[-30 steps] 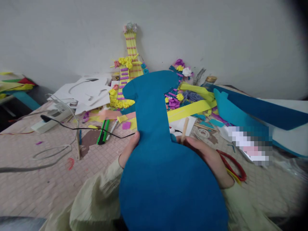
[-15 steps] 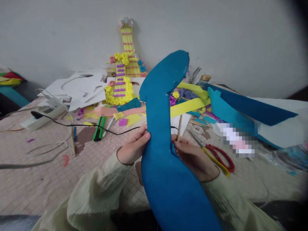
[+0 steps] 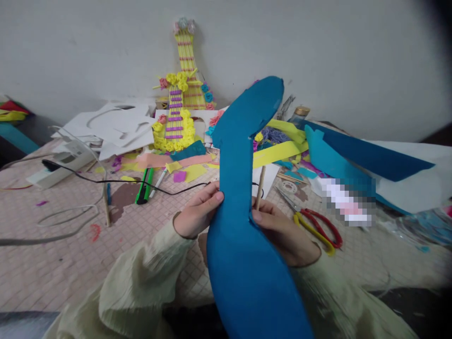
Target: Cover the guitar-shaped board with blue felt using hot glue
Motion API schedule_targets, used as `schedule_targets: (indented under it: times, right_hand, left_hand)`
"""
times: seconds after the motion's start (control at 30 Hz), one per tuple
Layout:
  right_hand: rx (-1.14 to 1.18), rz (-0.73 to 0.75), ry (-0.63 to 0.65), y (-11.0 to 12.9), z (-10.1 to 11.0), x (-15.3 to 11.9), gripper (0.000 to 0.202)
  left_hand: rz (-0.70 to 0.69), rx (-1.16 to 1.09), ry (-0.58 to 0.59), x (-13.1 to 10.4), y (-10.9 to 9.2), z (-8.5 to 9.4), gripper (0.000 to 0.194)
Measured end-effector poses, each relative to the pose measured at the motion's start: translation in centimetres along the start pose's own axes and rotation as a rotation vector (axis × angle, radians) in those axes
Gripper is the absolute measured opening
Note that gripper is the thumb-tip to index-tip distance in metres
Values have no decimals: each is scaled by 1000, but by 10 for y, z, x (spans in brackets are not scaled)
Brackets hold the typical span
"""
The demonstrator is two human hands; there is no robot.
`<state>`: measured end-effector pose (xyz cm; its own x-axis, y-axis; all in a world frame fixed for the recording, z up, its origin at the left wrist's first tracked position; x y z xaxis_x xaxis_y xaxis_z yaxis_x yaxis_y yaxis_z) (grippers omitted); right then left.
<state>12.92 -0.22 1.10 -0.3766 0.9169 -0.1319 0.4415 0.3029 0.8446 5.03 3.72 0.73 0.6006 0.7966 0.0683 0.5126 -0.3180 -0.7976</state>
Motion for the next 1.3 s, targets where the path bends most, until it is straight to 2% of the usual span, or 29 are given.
schedule_targets:
  times: [0.13,0.27,0.57,0.93,1.3]
  right_hand:
    - [-94,54,-20,7,3,-3,25]
    - [-284,132,-7,20,3,-5,19]
    - [-660,261,-72,46,4,-10,14]
    - [-618,224,-100,41,7,-10,16]
    - [-918,248,-174,54,11,-15,17]
  left_hand:
    - [-7,20,-1,0,-1,0,19]
    - [-4,56,-18,0,0,3,18]
    - [-59,161,-38,1,-3,6,19]
    - [-101,218,-32,1,-6,8,19]
    - [-144,440,-92,1,-12,17,18]
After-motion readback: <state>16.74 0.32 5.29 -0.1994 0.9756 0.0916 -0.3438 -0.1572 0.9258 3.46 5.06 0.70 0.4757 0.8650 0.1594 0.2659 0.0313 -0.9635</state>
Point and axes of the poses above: each hand's wrist, its own x-axis towards the middle knuckle, its own z-axis out of the back of the hand, y = z × x, the point moved 8 cm from there along x, towards the middle knuckle, and after that the axes turned 4 degrees about z, right-handed, at the moved point
